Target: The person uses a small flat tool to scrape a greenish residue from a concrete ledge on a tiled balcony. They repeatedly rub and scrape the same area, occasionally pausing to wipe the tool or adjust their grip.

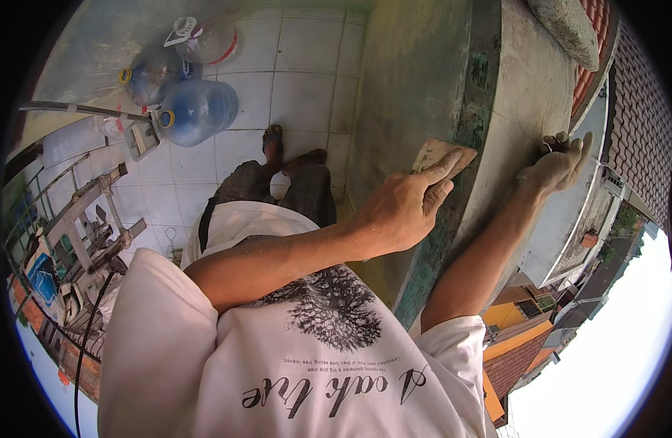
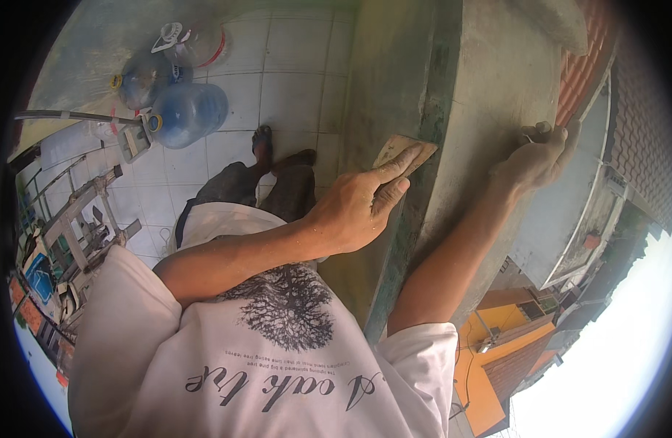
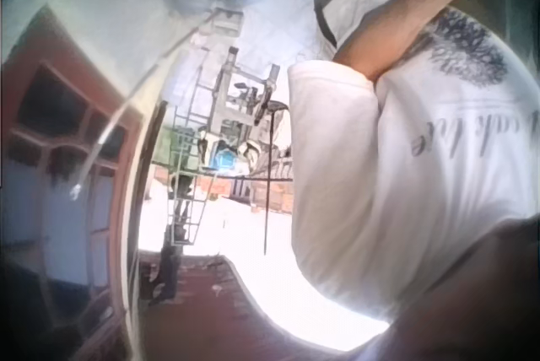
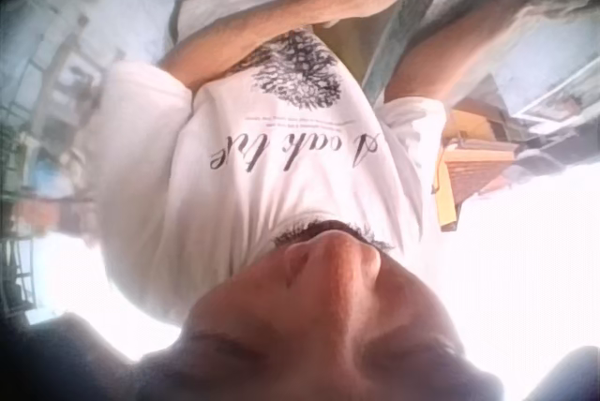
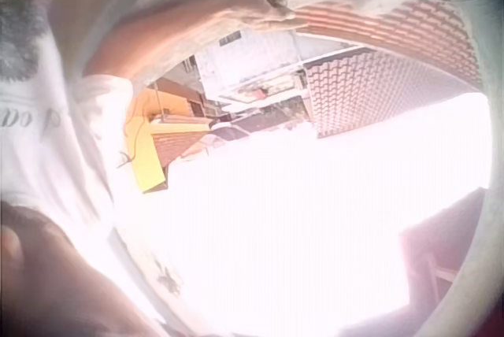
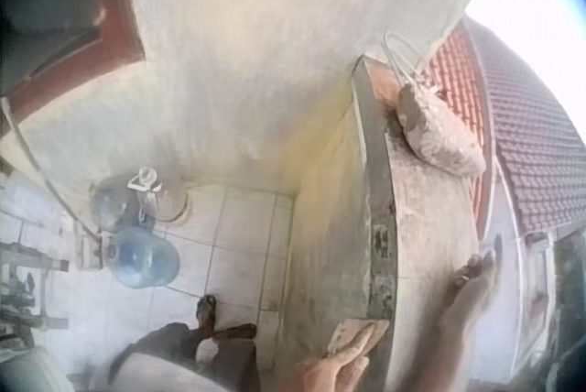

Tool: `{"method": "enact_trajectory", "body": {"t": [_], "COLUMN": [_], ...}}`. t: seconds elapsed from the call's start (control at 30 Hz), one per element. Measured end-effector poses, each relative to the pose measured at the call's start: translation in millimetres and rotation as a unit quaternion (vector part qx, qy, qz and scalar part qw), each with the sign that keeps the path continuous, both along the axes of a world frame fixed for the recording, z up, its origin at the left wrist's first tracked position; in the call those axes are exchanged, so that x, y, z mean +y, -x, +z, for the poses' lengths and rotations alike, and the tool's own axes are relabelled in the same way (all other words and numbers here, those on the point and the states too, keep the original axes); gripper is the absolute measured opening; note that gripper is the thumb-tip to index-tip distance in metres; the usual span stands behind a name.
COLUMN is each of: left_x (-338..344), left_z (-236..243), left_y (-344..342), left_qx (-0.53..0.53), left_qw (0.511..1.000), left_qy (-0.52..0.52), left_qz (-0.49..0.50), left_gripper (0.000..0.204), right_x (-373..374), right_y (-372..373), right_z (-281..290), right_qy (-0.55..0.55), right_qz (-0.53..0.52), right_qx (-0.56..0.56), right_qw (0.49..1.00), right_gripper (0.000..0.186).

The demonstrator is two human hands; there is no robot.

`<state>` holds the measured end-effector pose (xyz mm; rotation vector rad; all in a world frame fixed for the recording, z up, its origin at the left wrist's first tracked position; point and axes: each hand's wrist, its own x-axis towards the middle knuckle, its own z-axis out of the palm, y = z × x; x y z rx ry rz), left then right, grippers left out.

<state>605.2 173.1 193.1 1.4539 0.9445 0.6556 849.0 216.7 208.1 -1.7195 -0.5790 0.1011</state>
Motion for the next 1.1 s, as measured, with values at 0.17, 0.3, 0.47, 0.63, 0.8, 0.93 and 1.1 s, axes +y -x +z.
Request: {"method": "enact_trajectory", "body": {"t": [0.17, 0.3, 0.47, 0.63, 0.8, 0.93, 1.1], "left_x": [-13.1, 3.2, -7.9, -16.2, -15.9, -10.1, -15.6], "left_z": [-13.9, -3.2, 0.0, -15.5, -29.4, -16.9, -8.5], "left_y": [-5.7, -1.8, 3.1, -0.8, -8.2, -5.7, -2.3], "left_qx": [-0.001, 0.065, -0.006, 0.032, 0.04, 0.04, -0.01], "left_qw": [1.0, 0.987, 0.998, 0.997, 0.993, 0.998, 0.988], "left_qy": [0.028, 0.135, 0.058, 0.066, 0.112, -0.048, 0.152], "left_qz": [-0.001, -0.065, -0.031, -0.038, -0.019, 0.011, -0.036], "left_gripper": [0.053, 0.052, 0.053, 0.052, 0.05, 0.05, 0.05], "right_x": [-2.8, -1.8, -0.3, -1.6, -2.1, -1.1, 0.8], "right_y": [0.8, 2.8, 2.2, -0.9, -3.0, -3.1, -1.1], "right_z": [2.3, 3.3, 1.6, 1.0, 0.1, -0.8, 0.5], "right_qy": [0.036, 0.032, 0.028, 0.034, 0.009, -0.006, 0.003], "right_qz": [0.001, 0.001, 0.001, -0.004, -0.007, -0.011, -0.02], "right_qx": [-0.036, -0.015, -0.013, -0.013, 0.013, 0.0, -0.002], "right_qw": [0.999, 0.999, 1.0, 0.999, 1.0, 1.0, 1.0], "right_gripper": [0.051, 0.052, 0.051, 0.05, 0.05, 0.049, 0.048]}}
